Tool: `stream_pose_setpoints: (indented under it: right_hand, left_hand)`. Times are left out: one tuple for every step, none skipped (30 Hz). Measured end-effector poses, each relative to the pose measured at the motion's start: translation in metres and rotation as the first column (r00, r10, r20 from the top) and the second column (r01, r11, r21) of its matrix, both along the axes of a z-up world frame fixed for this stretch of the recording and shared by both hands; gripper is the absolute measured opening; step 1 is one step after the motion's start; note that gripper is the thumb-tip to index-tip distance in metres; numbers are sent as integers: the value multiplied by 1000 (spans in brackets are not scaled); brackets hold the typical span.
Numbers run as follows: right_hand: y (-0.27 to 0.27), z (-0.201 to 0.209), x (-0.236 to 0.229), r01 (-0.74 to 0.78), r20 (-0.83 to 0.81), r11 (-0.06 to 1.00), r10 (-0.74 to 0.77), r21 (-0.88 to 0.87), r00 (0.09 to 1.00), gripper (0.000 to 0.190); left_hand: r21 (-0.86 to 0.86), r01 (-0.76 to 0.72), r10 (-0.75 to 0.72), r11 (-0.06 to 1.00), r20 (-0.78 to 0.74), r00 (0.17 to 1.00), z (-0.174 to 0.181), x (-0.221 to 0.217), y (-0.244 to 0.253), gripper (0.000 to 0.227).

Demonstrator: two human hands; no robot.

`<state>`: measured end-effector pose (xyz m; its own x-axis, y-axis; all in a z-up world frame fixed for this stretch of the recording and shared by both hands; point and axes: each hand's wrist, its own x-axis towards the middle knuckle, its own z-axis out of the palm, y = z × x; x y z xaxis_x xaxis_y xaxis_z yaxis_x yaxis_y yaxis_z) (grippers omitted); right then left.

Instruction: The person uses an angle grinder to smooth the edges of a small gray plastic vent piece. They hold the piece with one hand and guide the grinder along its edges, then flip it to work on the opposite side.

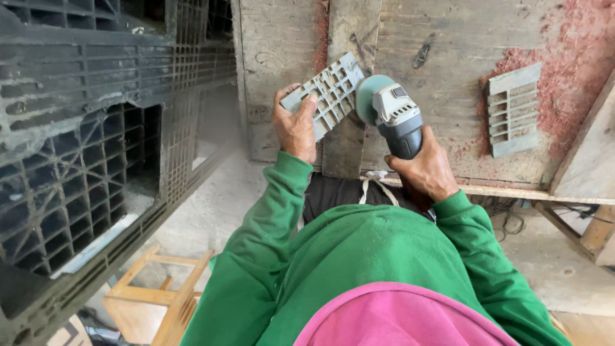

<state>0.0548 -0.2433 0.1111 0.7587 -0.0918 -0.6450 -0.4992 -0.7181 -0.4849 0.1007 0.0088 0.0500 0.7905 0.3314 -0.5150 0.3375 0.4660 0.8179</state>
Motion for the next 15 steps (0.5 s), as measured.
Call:
stream_pose_setpoints:
  right_hand:
    - [-3, 1, 1, 17, 17, 1000, -18, 24, 1000, 73]
    - [-3, 2, 0, 36, 27, 998, -37, 53, 999, 75]
    - [-4, 4, -1, 54, 37, 995, -57, 83, 998, 77]
    - [-4, 4, 5, 28, 39, 997, -31, 73, 999, 76]
    - [-5, 3, 11, 2, 42, 998, -4, 62, 999, 76]
    - [-9, 4, 12, -24, 30, 999, 22, 47, 999, 76]
    - [-12, 4, 12, -31, 4, 999, 31, 42, 1000, 75]
    - [-15, 4, 11, -41, -26, 998, 42, 37, 999, 74]
    - [-19, 4, 9, -51, -56, 998, 53, 31, 997, 73]
    - [-20, 3, 10, -45, -47, 998, 47, 42, 998, 73]
    - [-21, 2, 10, -39, -39, 998, 41, 52, 998, 73]
    - [-22, 1, 11, -32, -29, 997, 34, 64, 999, 72]
    - [-22, 0, 11, -41, -33, 998, 43, 56, 999, 72]
    - [-23, 0, 12, -49, -34, 998, 51, 44, 998, 72]
    - [-24, 0, 13, -58, -35, 998, 59, 32, 998, 73]
  left_hand:
    - [24, -7, 7, 1000, -9, 1000, 0, -1, -3, 37]
    - [25, -30, 30, 999, -3, 1000, 2, -5, -4, 37]
    - [25, -54, 54, 998, 3, 999, 5, -8, -5, 38]
    - [21, -67, 66, 998, 28, 997, 6, -3, -5, 38]
    - [-1, -71, 71, 997, 18, 997, 6, 2, -5, 38]
    - [-27, -77, 77, 997, -5, 997, 8, 0, -7, 38]
    - [-54, -82, 81, 995, -28, 996, 8, -1, -8, 38]
    - [-60, -81, 79, 995, -30, 996, 9, -5, -10, 37]
    - [-66, -79, 78, 995, -32, 996, 9, -9, -10, 37]
    - [-70, -76, 74, 995, -27, 997, 9, -9, -10, 36]
    - [-69, -85, 84, 994, -16, 996, 8, -10, -10, 37]
    - [-67, -93, 93, 993, -4, 996, 8, -11, -10, 39]
    - [-65, -101, 102, 993, 9, 995, 8, -12, -10, 40]
    - [-48, -99, 100, 994, 17, 995, 8, -11, -11, 41]
    - [-30, -98, 99, 995, 24, 995, 8, -11, -12, 41]
